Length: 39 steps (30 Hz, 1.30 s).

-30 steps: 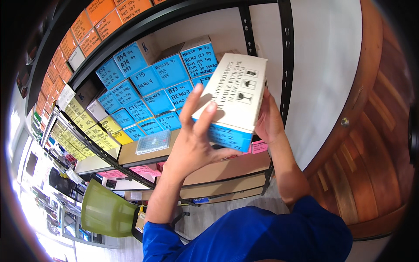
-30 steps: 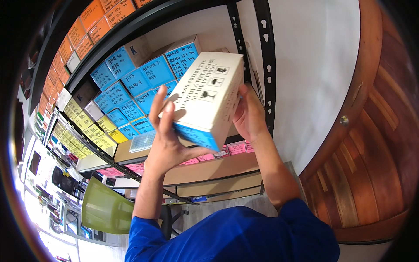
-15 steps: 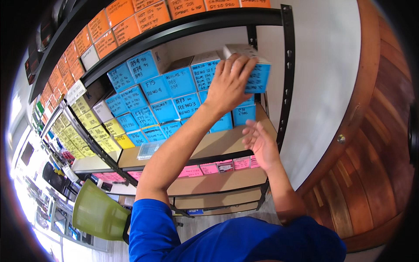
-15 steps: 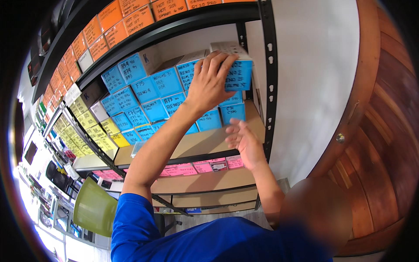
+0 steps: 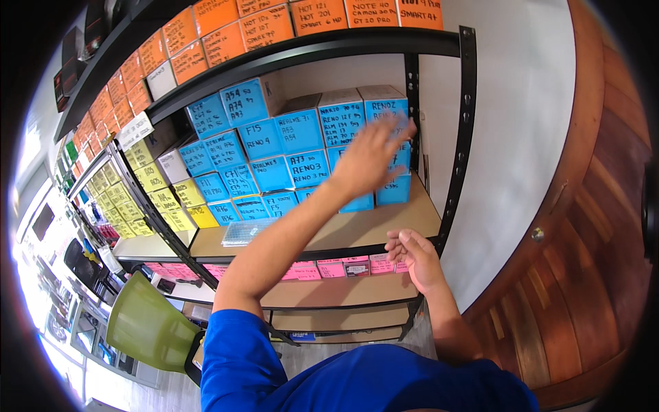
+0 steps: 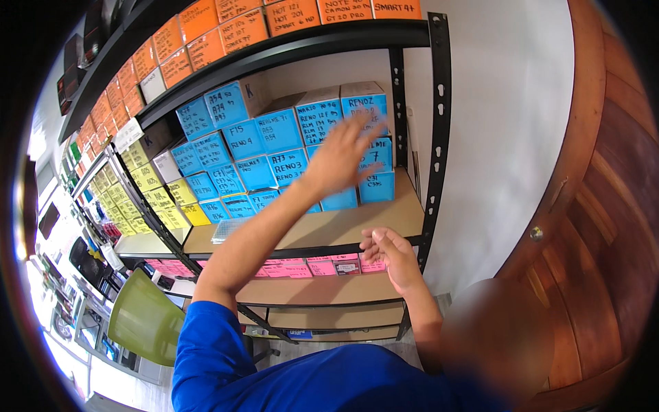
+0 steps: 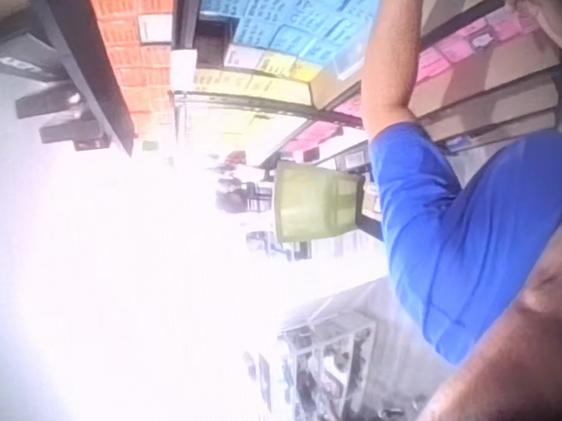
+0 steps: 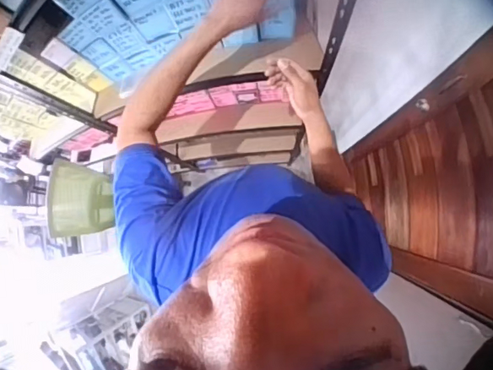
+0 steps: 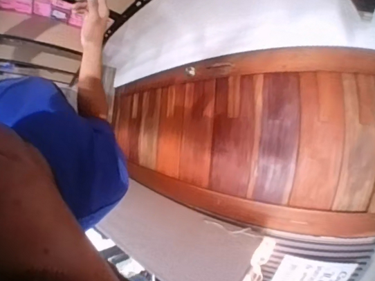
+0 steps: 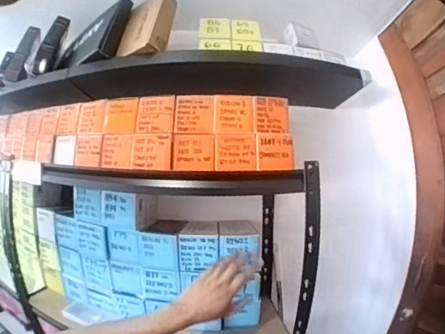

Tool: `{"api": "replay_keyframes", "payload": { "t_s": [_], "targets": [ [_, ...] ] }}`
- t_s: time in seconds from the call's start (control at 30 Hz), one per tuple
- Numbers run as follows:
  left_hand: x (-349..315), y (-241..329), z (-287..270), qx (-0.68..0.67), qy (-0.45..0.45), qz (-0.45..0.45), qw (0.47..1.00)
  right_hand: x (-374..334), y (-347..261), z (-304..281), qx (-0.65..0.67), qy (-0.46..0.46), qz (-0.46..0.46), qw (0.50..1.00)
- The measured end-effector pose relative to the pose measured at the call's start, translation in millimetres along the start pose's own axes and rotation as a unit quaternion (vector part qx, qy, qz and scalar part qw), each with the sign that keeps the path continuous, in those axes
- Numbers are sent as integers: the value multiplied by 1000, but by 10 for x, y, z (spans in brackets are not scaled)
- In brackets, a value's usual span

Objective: The person retrieves bubble-wrapped items from a cardboard box on a shelf, unwraps them, and places them back into the box. The person then retrieves another box, opens it, and removes bubble-wrapped items, placing them on the shelf.

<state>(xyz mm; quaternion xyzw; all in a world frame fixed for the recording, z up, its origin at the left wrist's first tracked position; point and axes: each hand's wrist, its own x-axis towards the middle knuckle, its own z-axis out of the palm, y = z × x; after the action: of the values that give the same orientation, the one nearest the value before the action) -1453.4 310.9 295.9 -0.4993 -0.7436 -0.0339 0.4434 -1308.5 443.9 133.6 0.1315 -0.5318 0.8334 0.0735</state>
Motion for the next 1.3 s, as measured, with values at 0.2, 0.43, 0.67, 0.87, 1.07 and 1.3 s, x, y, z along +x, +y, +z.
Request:
{"api": "replay_keyframes", "payload": {
  "t_s": [0.2, 0.43, 0.67, 0.87, 1.07, 1.3],
  "targets": [
    [-531, -210, -76, -5, -14, 62, 998, -123, 201, 23, -38, -19, 57, 997],
    [-302, -974, -126, 250, -74, -50, 964, -122, 204, 237, -88, -43, 21, 995],
    [28, -1141, -454, 190, -80, -69, 976, 76, -262, 380, -112, -12, -70, 991],
    [-181, -546, -1070, 73, 53, -63, 994, 415, -201, 251, -93, -12, -79, 992],
    [-1414, 275, -1508, 36, 179, -17, 983, 259, -120, 686, 211, -240, -31, 947],
    [-2325, 1030, -1235, -270, -3, -110, 957, -372, 575, 871, 324, -60, 58, 942]
  ]
}}
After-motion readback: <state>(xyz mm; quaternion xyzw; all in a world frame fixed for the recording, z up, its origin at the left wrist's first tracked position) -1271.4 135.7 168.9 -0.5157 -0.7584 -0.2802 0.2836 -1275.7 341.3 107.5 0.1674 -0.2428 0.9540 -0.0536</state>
